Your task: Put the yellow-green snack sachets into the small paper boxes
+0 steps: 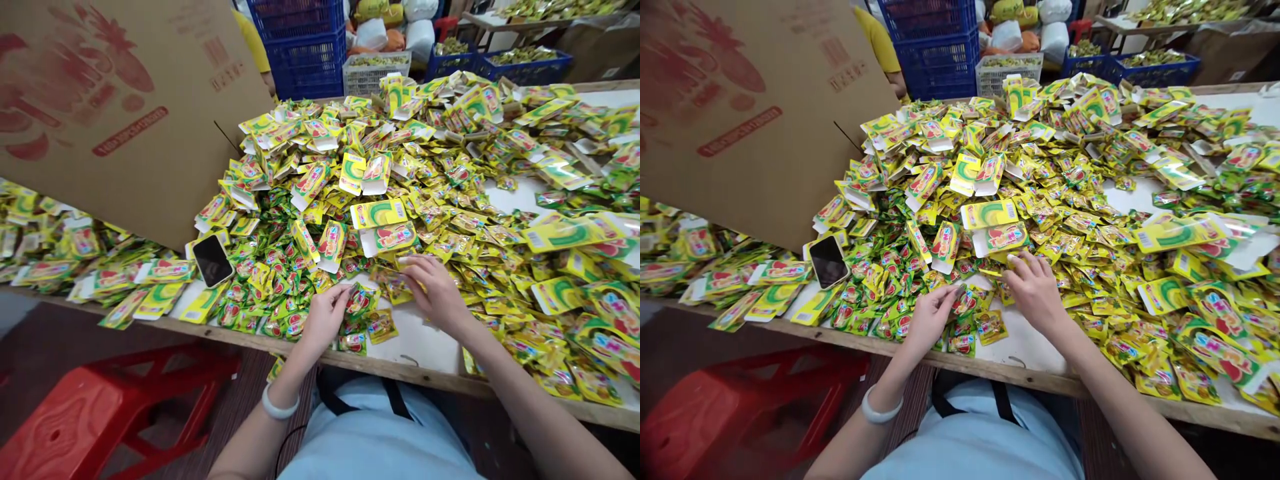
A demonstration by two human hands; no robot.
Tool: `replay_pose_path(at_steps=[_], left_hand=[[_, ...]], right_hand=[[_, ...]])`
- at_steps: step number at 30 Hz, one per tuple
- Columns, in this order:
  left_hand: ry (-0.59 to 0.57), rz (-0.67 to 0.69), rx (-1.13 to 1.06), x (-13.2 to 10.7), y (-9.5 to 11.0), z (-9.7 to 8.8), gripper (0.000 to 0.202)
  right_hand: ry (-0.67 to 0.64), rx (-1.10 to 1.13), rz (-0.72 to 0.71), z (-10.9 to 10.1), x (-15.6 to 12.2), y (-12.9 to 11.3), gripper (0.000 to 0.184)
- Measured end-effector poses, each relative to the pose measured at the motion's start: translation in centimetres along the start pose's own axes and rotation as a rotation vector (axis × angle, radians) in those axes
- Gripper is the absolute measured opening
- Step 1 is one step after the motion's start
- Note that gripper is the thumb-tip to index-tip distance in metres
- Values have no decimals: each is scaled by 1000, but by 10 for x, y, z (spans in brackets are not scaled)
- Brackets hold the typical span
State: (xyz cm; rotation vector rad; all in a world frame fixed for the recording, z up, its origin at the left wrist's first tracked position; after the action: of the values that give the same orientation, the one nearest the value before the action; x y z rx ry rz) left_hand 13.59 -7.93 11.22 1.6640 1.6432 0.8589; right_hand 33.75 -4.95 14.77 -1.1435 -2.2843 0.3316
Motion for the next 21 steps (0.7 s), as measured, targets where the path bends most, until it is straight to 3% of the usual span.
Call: replay_pose_path(at_steps=[3,7,11,13,15,18,21], left_hand=[[-112,4,-46,-1,3,6,35],[-260,29,-162,-3,15,14,45],[-478,19,-204,-15,23,21,40],[-507,12,-162,-20,26,19,40],[-464,44,-142,-23,31,14,47],[-436,83,-151,-27,38,10,51],[-467,81,-65,-32,36,17,56]], right_hand=[[-201,245,-65,-1,-1,-17,23],[-451,-15,-157,19,-4,-40,18],[-483,-56,-111,26,-1,-44,16],[-426,127,-9,23,-1,-40,11],[-368,470,139,23,-6,-33,5],[-430,1087,357,43,-23,-30,35],[-513,1367,524,65,-38,-30,55]])
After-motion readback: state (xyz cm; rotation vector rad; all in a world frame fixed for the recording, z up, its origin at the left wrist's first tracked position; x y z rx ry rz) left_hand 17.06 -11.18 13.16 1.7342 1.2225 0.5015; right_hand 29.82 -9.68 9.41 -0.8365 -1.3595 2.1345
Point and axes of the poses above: each hand's wrist, its own x-axis towards the middle knuckle, its own z-axis out of the palm, y = z × x, the point moved 7 cm from there along x, towards the middle knuckle, and after that the axes turned 5 degrees about x, right-handed, at the moved point
